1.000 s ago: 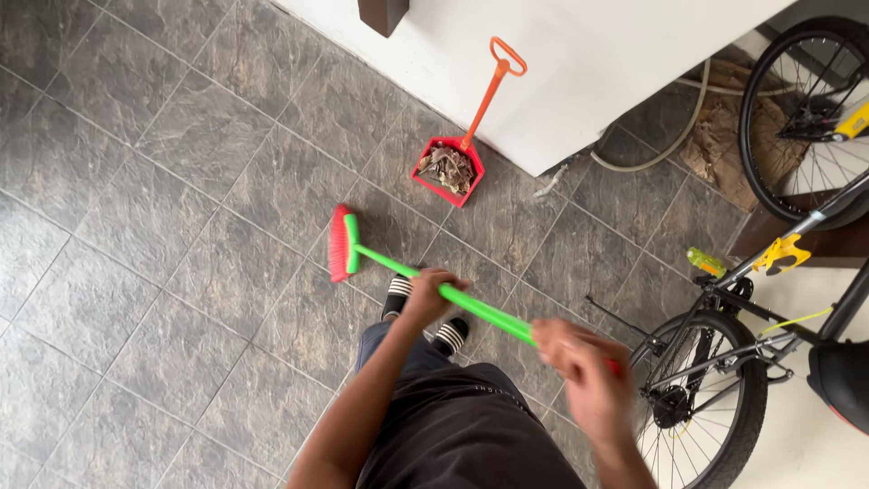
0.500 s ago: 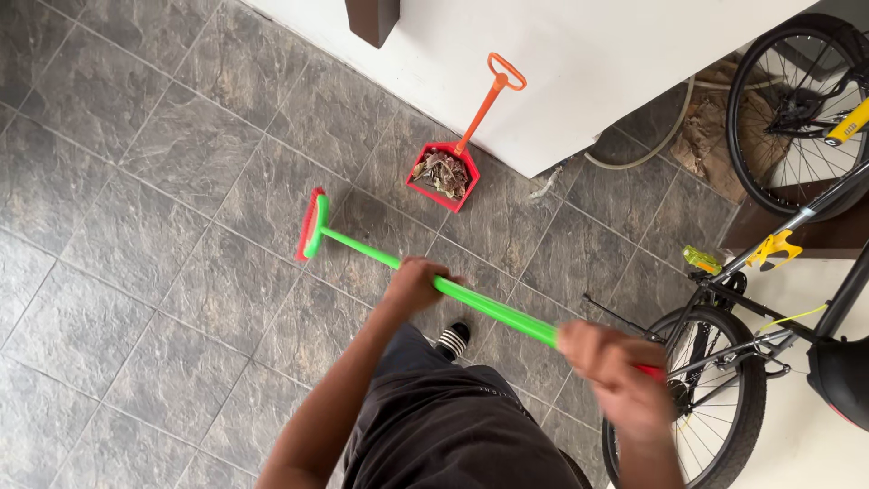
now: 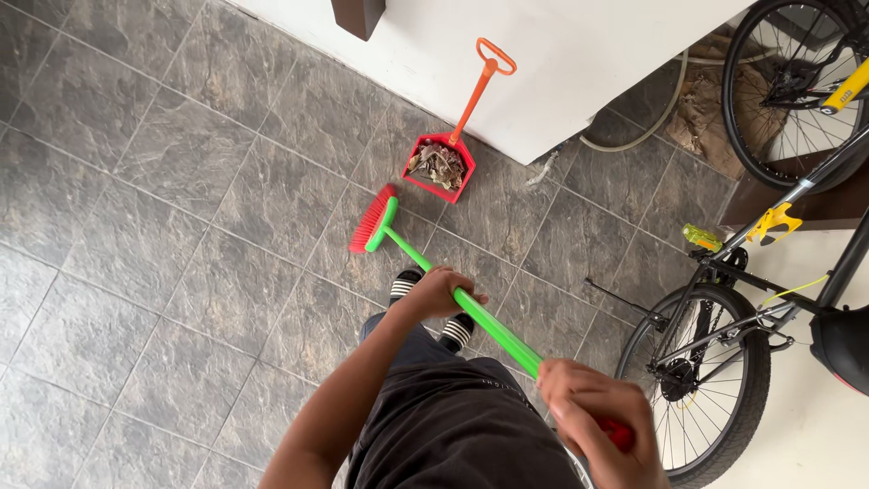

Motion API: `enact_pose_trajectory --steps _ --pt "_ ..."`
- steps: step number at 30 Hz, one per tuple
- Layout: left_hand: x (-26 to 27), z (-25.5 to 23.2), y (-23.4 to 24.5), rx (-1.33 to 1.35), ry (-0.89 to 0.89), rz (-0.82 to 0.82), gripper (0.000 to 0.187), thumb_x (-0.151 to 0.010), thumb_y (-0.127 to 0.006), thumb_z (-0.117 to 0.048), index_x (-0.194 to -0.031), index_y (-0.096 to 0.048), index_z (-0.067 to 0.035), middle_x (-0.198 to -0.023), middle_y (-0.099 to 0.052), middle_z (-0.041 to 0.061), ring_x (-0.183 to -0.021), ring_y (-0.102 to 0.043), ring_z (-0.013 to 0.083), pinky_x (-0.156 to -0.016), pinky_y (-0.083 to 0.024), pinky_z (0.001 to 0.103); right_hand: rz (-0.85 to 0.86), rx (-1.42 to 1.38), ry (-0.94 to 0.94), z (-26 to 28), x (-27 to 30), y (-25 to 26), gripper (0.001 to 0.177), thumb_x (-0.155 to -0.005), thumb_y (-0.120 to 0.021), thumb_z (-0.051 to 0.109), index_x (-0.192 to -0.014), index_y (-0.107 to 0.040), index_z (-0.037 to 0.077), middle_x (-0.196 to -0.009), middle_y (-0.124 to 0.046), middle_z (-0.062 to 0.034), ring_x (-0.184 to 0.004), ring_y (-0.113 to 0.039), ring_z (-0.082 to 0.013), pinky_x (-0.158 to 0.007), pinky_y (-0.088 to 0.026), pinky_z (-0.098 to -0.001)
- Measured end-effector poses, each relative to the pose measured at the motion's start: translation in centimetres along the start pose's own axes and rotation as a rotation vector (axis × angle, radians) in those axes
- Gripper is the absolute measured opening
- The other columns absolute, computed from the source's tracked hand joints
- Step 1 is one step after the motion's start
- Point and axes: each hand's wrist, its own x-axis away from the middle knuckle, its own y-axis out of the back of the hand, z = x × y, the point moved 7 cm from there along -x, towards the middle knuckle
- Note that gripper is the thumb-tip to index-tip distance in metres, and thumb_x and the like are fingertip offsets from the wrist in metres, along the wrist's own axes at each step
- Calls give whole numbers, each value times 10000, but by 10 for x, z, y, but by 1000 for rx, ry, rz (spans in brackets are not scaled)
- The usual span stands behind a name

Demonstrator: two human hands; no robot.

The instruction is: The person sweeps a tiled floor using a broom, pushing debris and dirt toward a red dustpan.

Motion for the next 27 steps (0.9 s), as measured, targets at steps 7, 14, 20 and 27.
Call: enact_pose_trajectory --steps 7,14,20,27 --pt "12 -60 36 -108 195 -179 458 -923 -739 -434 -633 -675 -85 -603 -636 90 -667 -616 299 -823 -500 435 41 -222 367 10 19 56 296 -907 -589 179 -638 -525 73 -638 -552 -75 -611 -562 -197 -812 -524 -480" --pt "45 2 32 -283 315 -398 411 -861 -801 -420 -651 -720 -77 -698 -708 85 -709 -649 322 -781 -488 461 -256 -708 264 -80 -16 43 475 -1132 -422 326 -732 -528 94 -692 -538 -70 -705 -526 -254 -903 -456 -479" --pt "65 69 -9 3 293 -299 259 -832 -825 -351 -807 -795 -95 -728 -724 90 -762 -707 277 -780 -513 436 -218 -472 156 -103 -26 7 440 -1060 -434 127 -622 -389 115 -603 -435 -49 -634 -433 -211 -828 -474 -453" --pt "4 19 -22 152 169 -224 269 -847 -821 -353 -857 -780 -87 -870 -750 75 -857 -713 272 -872 -502 419 -161 -235 252 -36 -12 24 383 -970 -460 9 -621 -326 90 -600 -399 -39 -613 -383 -177 -695 -392 -398"
